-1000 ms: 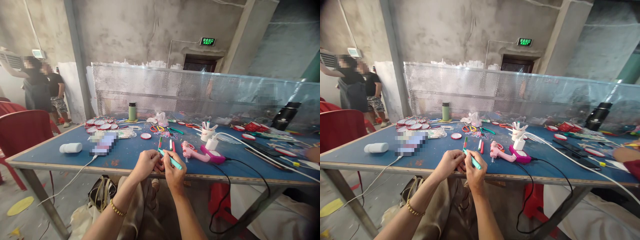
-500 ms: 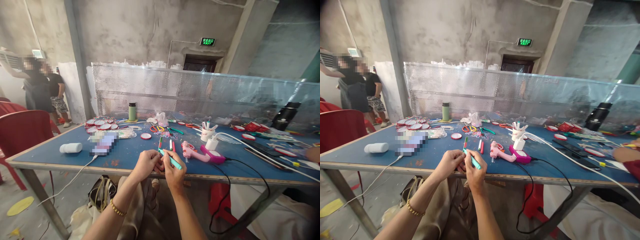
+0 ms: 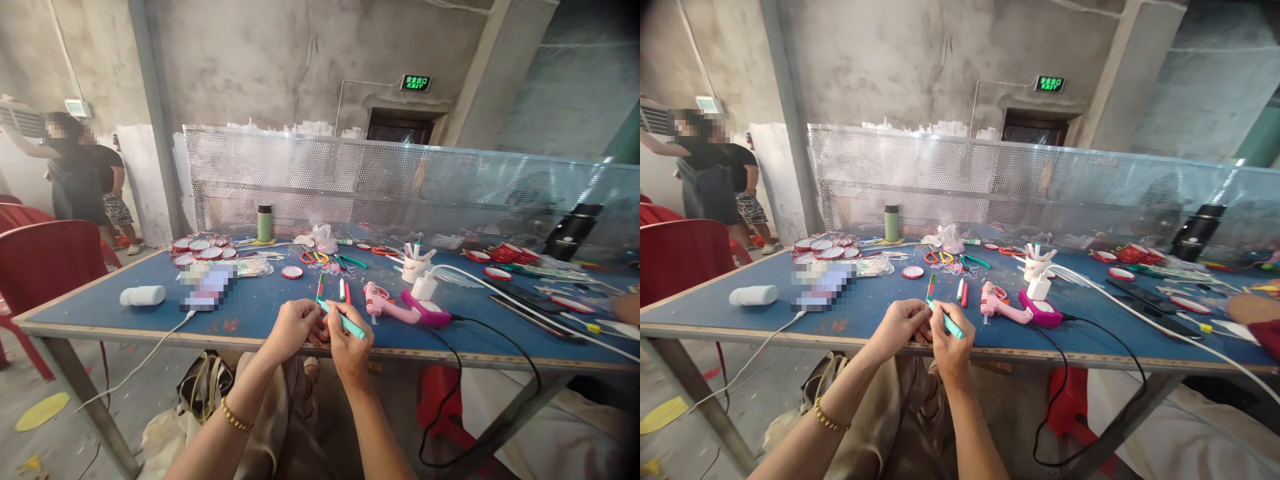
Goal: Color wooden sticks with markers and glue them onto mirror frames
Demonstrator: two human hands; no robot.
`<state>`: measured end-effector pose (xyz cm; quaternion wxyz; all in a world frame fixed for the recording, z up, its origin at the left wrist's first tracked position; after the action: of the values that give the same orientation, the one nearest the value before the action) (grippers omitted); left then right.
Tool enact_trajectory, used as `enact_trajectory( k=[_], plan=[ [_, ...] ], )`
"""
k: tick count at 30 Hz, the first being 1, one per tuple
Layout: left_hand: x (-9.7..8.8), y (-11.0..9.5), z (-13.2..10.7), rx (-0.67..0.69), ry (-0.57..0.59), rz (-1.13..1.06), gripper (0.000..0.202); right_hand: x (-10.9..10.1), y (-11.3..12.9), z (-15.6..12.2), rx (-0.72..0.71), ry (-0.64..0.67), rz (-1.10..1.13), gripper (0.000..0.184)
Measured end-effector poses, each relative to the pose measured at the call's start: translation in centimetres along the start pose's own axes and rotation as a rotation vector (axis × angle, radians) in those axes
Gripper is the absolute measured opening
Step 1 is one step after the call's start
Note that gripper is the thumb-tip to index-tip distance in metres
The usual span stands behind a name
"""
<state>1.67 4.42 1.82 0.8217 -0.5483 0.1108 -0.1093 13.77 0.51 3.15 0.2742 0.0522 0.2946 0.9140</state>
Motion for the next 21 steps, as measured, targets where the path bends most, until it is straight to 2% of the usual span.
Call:
enact_trajectory(
  k=[14, 21],
  plan=[
    [-0.02, 0.08, 0.00, 0.008, 0.000, 0.005, 0.036, -0.13, 0.31, -0.03, 0.001, 0.019, -0.014, 0.023],
    [0.01, 0.57, 0.10, -0.016, 0.005, -0.027, 0.038, -0.26, -0.48, -0.23, 0.168, -0.066, 0.139, 0.022]
  ],
)
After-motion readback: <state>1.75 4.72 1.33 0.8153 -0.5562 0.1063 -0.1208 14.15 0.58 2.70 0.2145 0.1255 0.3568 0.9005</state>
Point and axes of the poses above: each hand's wrist, its own z-axis towards the middle knuckle, its own x-axis out of the palm, y = z × x, the point moved 5 cm from there along z, towards the middle knuckle, and after that the axes turned 4 degrees about x, right-handed, at the moved point
